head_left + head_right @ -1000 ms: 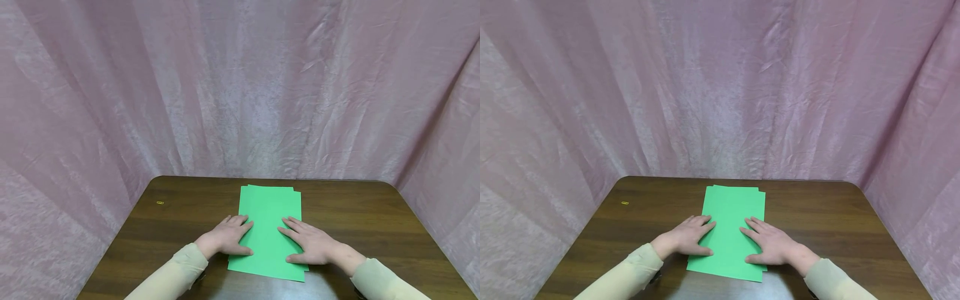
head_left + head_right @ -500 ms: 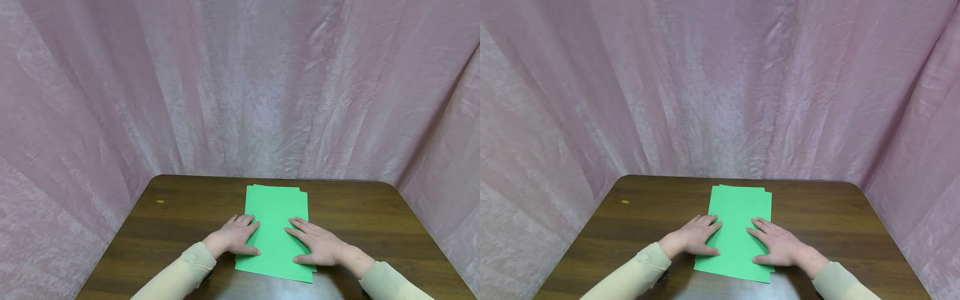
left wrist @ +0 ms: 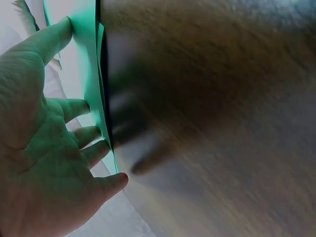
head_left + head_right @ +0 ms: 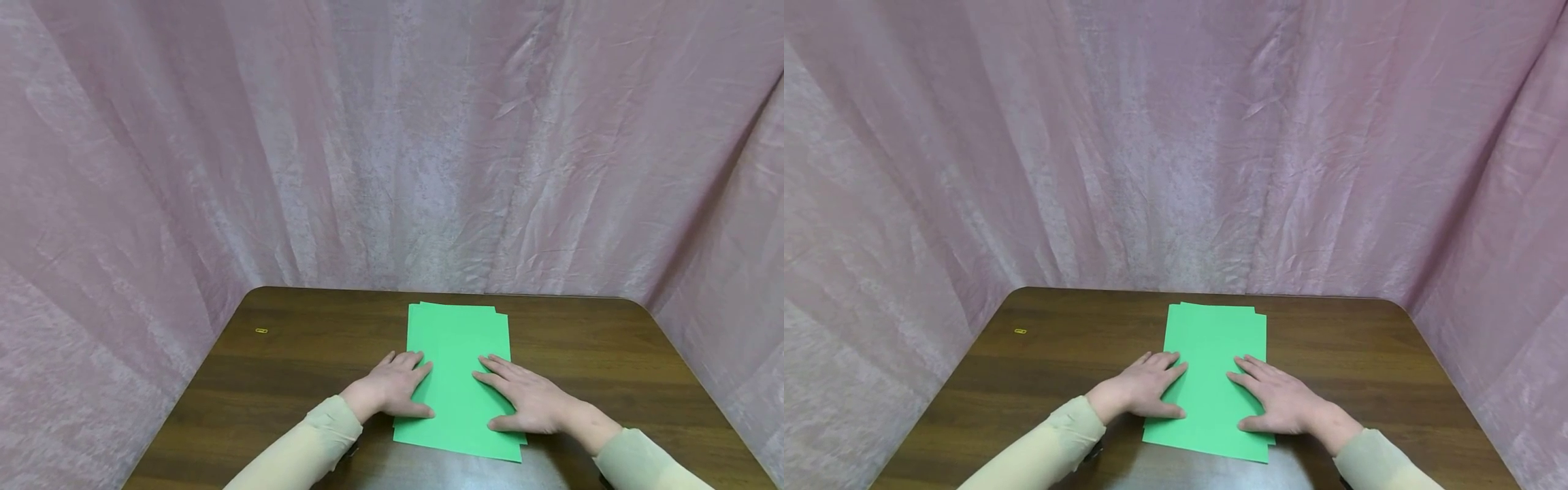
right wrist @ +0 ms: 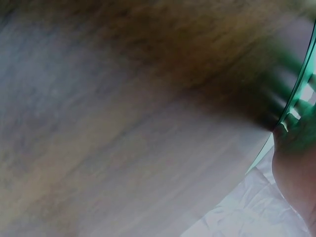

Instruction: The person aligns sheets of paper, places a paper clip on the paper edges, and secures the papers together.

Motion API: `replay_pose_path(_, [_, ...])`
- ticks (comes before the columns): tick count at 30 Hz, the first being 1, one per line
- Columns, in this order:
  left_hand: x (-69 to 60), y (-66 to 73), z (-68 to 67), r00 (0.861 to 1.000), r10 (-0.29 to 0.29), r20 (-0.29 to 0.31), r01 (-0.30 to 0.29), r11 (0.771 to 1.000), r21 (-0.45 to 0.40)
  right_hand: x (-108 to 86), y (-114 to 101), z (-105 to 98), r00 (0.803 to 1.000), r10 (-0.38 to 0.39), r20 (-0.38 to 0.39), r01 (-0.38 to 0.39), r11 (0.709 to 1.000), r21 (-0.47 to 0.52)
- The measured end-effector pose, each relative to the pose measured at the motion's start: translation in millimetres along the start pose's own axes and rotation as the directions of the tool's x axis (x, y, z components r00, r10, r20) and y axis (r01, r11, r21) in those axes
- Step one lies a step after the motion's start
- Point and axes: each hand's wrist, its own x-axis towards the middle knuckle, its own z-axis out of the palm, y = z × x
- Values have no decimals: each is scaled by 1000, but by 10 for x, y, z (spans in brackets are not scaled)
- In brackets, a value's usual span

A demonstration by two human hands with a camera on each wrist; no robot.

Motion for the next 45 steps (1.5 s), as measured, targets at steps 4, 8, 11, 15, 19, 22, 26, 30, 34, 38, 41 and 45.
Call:
replay_pose_path(4, [6,-12,-3,1000,-3,-2,3,1000,-10,15,10,-2,1000,2,2,-2,1000,3])
replay_pose_path(8, [21,-33,13,1000,2,-4,-2,1000,-16,30,14,-7,1000,11,1,-11,1000,5])
replay_pose_path(11, [48,-49,16,1000,-2,0,2,1000,-29,51,0,-17,1000,27,4,-28,999,42])
replay_pose_path(15, [95,-91,-10,1000,-13,-28,9,992,-125,85,-42,-50,999,53,-3,-52,988,145])
replay_pose_path(19, [121,-178,-22,996,-29,-82,1,949,-314,94,-90,-80,995,96,-32,-84,960,266])
replay_pose_path(22, [71,-246,-56,994,-52,-100,-6,861,-509,67,-130,-126,985,164,-61,-131,921,368])
replay_pose_path(26, [-63,-328,-133,991,-114,-64,22,628,-778,13,-159,-262,945,325,-29,-249,778,576])
replay_pose_path(30, [-188,-401,-182,985,-172,20,82,360,-929,-41,-151,-413,888,455,67,-326,522,788])
replay_pose_path(34, [-288,-444,-215,980,-174,93,118,141,-983,-114,-128,-514,870,473,142,-311,301,902])
replay_pose_path(38, [-349,-469,-221,981,-147,127,130,16,-991,-195,-110,-580,861,469,194,-304,170,938])
replay_pose_path(41, [-377,-484,-219,981,-129,148,145,-33,-989,-227,-103,-612,863,454,220,-304,118,945])
replay_pose_path(45, [-403,-501,-214,976,-122,179,172,-65,-983,-259,-104,-645,863,438,252,-320,87,944])
